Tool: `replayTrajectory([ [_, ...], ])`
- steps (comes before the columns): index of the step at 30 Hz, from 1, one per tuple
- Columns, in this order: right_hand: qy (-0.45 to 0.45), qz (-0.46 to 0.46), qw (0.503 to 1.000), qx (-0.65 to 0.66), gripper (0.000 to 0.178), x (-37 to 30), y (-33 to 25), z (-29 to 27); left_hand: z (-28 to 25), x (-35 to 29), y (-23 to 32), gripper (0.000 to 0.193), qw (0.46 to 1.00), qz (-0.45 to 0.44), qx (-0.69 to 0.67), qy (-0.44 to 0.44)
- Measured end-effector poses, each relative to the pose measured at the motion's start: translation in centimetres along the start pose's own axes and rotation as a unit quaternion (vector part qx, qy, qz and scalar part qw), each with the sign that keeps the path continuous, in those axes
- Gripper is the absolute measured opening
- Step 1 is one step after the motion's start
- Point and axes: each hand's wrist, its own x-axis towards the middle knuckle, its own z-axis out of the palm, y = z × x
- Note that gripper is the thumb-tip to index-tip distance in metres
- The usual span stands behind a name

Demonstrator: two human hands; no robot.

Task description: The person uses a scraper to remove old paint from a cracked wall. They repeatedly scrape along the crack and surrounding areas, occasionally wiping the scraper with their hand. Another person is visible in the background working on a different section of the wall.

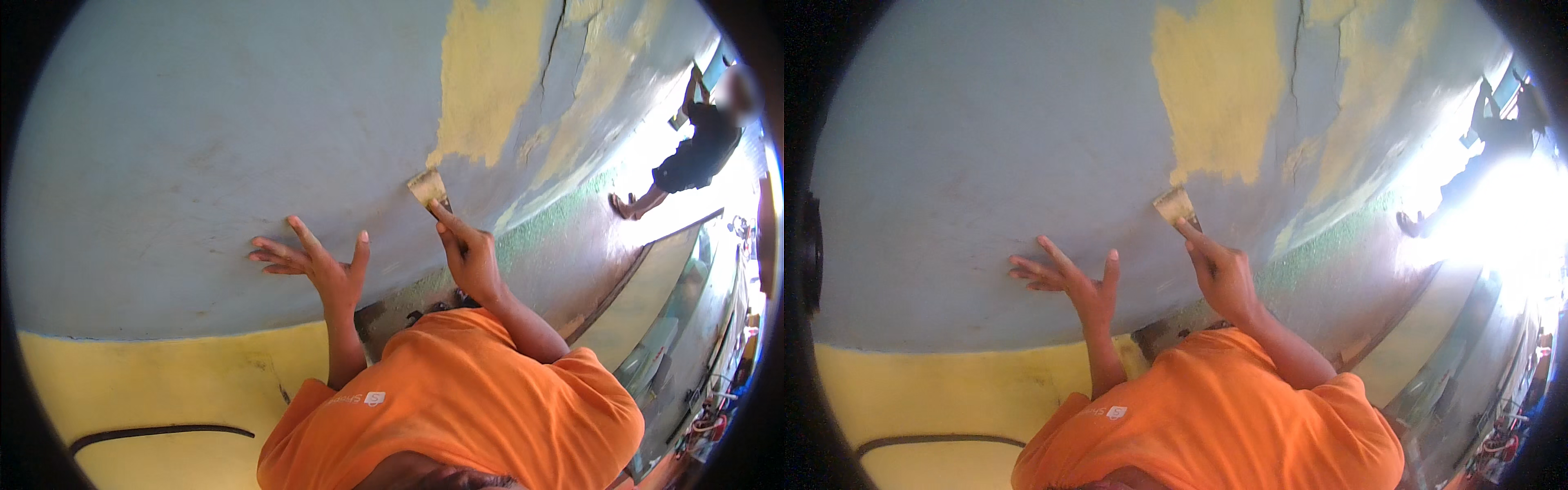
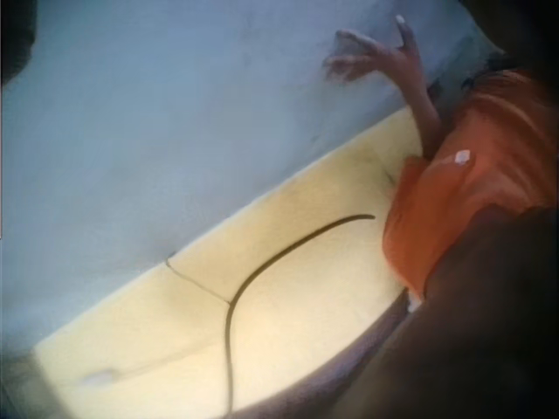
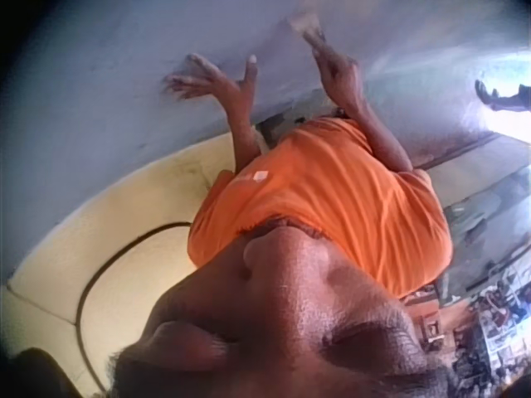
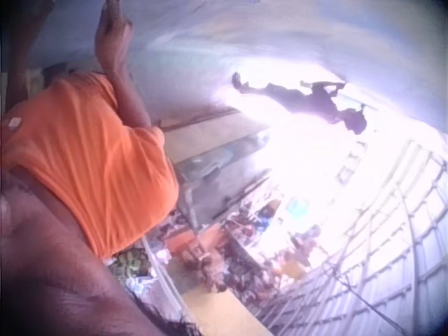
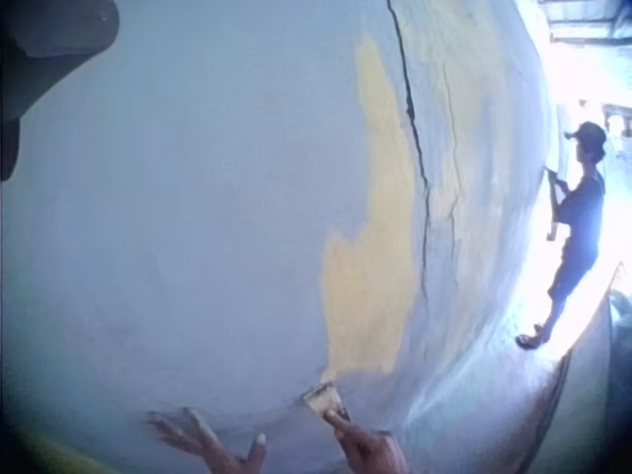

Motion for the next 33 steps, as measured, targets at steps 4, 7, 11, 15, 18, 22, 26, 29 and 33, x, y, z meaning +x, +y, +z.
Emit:
replayTrajectory([
  [4,0.006,-0.027,0.999,-0.021,0.043,-0.3,1.8,0.0,0.2,-0.4,0.0,0.121,1.000,-0.011,0.007,0.005],
  [7,0.038,-0.092,0.995,-0.029,0.045,0.6,3.1,-0.2,0.3,-0.3,0.1,0.120,1.000,-0.001,0.010,0.018],
  [11,0.014,-0.115,0.993,-0.003,0.044,1.3,4.2,0.2,0.2,-0.2,0.0,0.127,0.999,-0.007,0.038,0.024],
  [15,0.022,-0.131,0.990,-0.040,0.046,1.1,4.5,1.0,-0.5,-1.3,1.0,0.101,0.994,0.015,-0.062,0.090],
  [18,0.027,-0.135,0.990,-0.022,0.047,0.9,4.8,1.1,-0.3,-3.1,3.2,0.074,0.957,0.057,-0.269,0.095],
  [22,-0.005,-0.084,0.996,0.009,0.049,0.8,4.8,0.8,1.8,-4.0,7.1,0.069,0.783,-0.149,-0.530,-0.290],
  [26,0.018,-0.109,0.993,0.028,0.056,0.8,4.8,0.6,5.4,-3.2,9.7,0.076,0.673,-0.253,-0.624,-0.307],
  [29,-0.033,-0.112,0.993,0.032,0.056,0.9,5.9,0.1,6.5,-3.4,10.3,0.077,0.663,-0.243,-0.624,-0.336],
  [33,0.011,-0.027,1.000,0.009,0.052,0.8,9.0,-1.5,6.1,-4.1,10.4,0.067,0.664,-0.242,-0.564,-0.427],
])
